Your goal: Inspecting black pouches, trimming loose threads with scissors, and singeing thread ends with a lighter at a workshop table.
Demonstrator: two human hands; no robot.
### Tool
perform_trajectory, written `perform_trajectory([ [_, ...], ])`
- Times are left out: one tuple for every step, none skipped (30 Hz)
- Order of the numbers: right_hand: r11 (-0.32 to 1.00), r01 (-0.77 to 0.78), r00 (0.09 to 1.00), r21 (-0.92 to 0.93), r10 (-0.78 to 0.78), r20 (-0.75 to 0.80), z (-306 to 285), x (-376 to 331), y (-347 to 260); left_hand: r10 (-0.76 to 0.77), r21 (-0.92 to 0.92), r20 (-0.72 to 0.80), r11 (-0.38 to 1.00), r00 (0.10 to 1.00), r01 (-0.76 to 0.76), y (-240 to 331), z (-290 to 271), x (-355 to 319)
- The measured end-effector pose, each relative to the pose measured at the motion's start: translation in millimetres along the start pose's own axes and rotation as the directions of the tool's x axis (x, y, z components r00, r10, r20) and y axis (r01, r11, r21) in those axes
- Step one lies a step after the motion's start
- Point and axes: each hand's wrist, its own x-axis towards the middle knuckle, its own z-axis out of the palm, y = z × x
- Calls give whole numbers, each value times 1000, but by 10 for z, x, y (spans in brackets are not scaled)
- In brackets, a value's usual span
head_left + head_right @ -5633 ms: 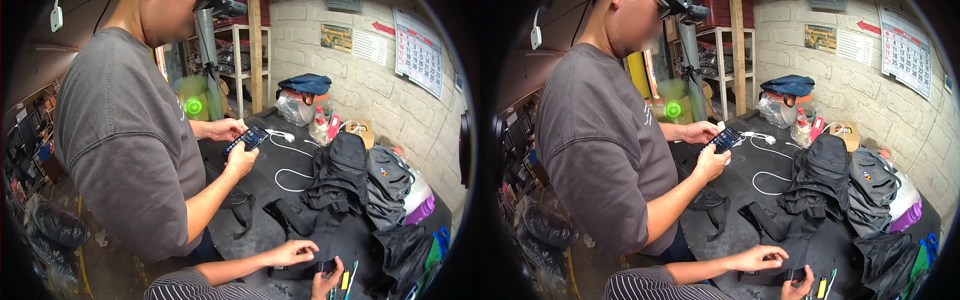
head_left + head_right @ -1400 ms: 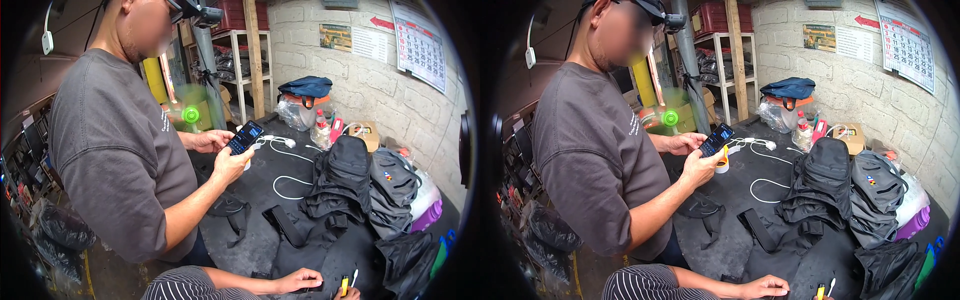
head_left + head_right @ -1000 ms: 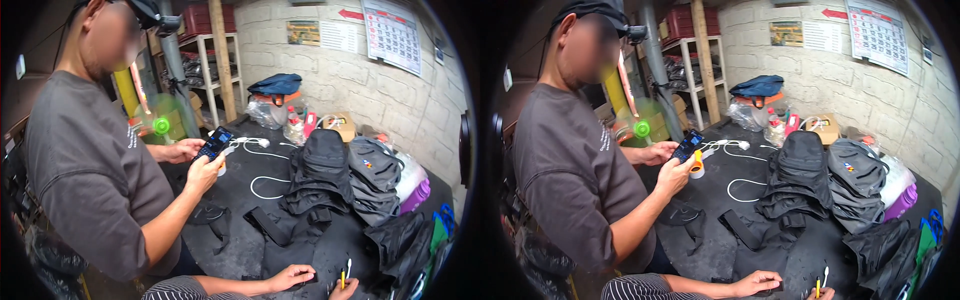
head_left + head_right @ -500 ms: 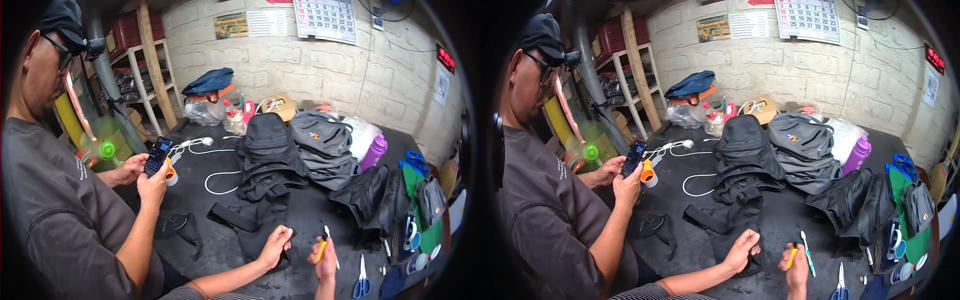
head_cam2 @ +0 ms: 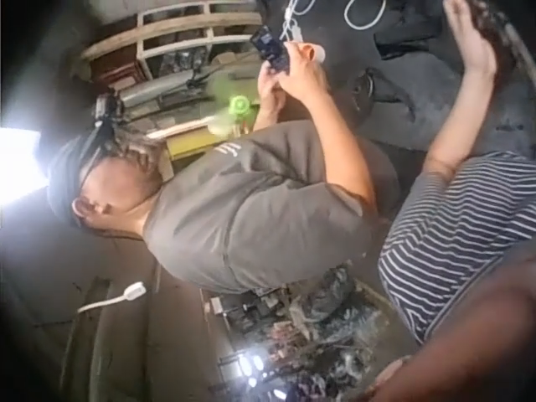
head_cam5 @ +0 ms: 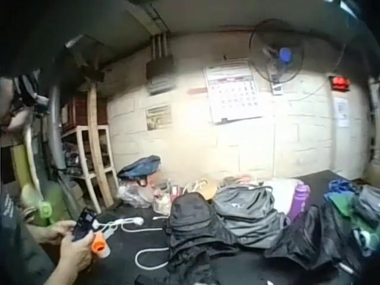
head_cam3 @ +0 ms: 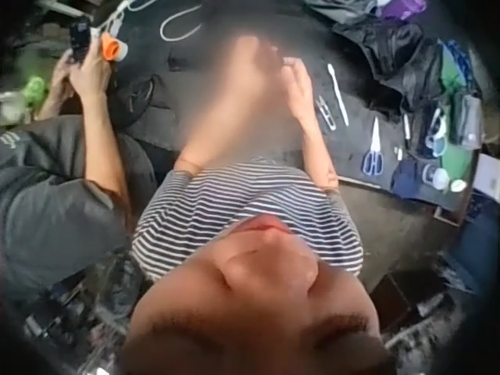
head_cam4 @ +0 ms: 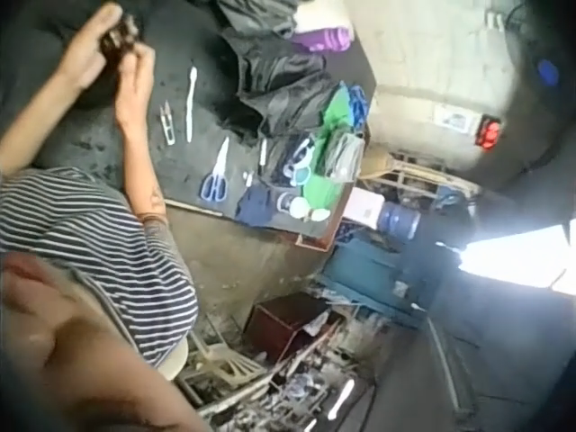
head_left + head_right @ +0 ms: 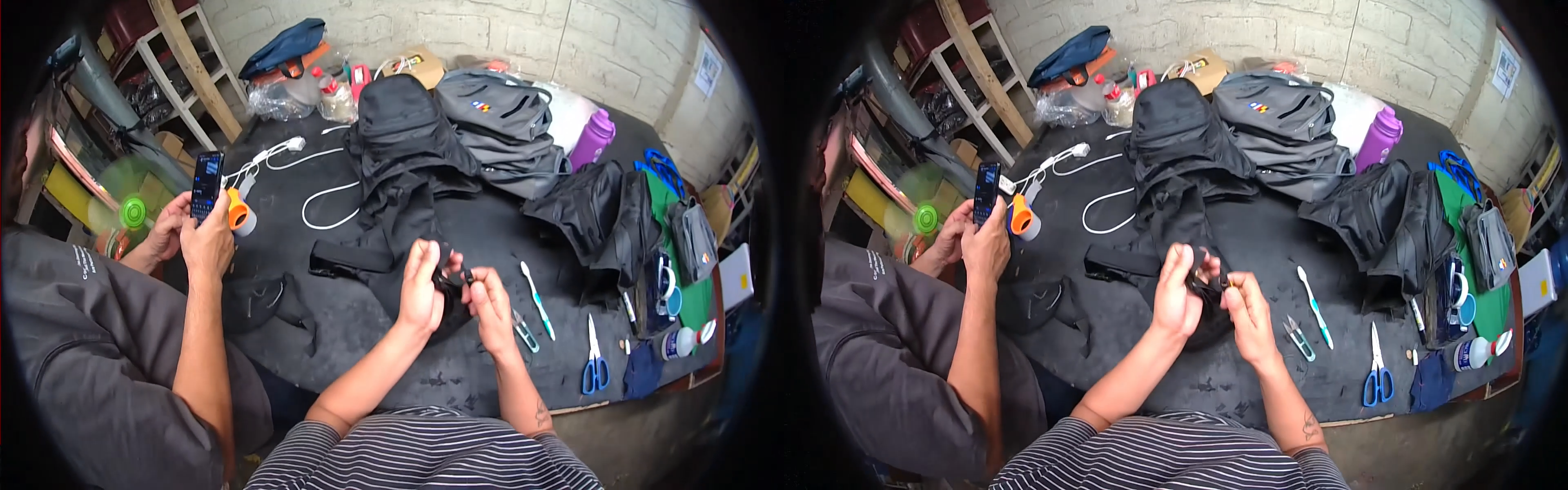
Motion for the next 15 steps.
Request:
perform_trajectory([
  [999, 30, 999, -19, -30, -31, 19, 14, -55, 43, -41, 39, 998, 998, -41, 10, -16, 22],
  [997, 64, 996, -39, -67, -59, 29, 34, -99, 68, -20, 52, 998, 996, -67, 45, 4, 30],
  [988, 146, 988, -55, -148, -37, 34, 63, -116, 94, 1, 68, 996, 993, -95, 89, 30, 31],
  [988, 144, 989, -54, -146, -34, 48, 94, -140, 99, -10, 74, 995, 992, -99, 116, 24, 45],
  [985, 143, 989, -100, -147, -29, 76, 98, -178, 98, -16, 74, 995, 992, -97, 137, 16, 40],
  [979, 145, 988, -146, -150, -24, 117, 103, -235, 99, -22, 75, 995, 992, -97, 156, 11, 33],
  [998, 54, 996, -44, -57, -70, 200, 98, -323, 97, -37, 60, 995, 993, -95, 179, 20, 12],
  [997, 69, 993, 45, -64, -100, 258, 119, -377, 99, -37, 61, 995, 993, -97, 194, 31, 0],
  [987, 86, 989, 133, -68, -131, 290, 139, -402, 107, -41, 61, 994, 992, -105, 203, 39, -17],
  [991, 98, 989, 92, -86, -122, 279, 145, -367, 115, -45, 61, 993, 991, -113, 205, 37, -28],
  [990, 138, 979, -4, -137, -153, 295, 165, -338, 117, -75, 99, 991, 988, -110, 201, 23, -35],
  [980, 173, 965, -100, -188, -180, 318, 194, -335, 135, -99, 111, 987, 985, -124, 203, 17, -30],
  [972, 189, 965, -142, -210, -154, 337, 203, -366, 153, -123, 122, 983, 981, -138, 211, 15, -24],
  [937, 282, 940, -206, -313, -137, 360, 264, -349, 158, -152, 118, 978, 980, -140, 243, 40, -20],
  [926, 269, 944, -265, -308, -116, 363, 274, -347, 153, -158, 121, 978, 981, -133, 253, 49, -8],
])
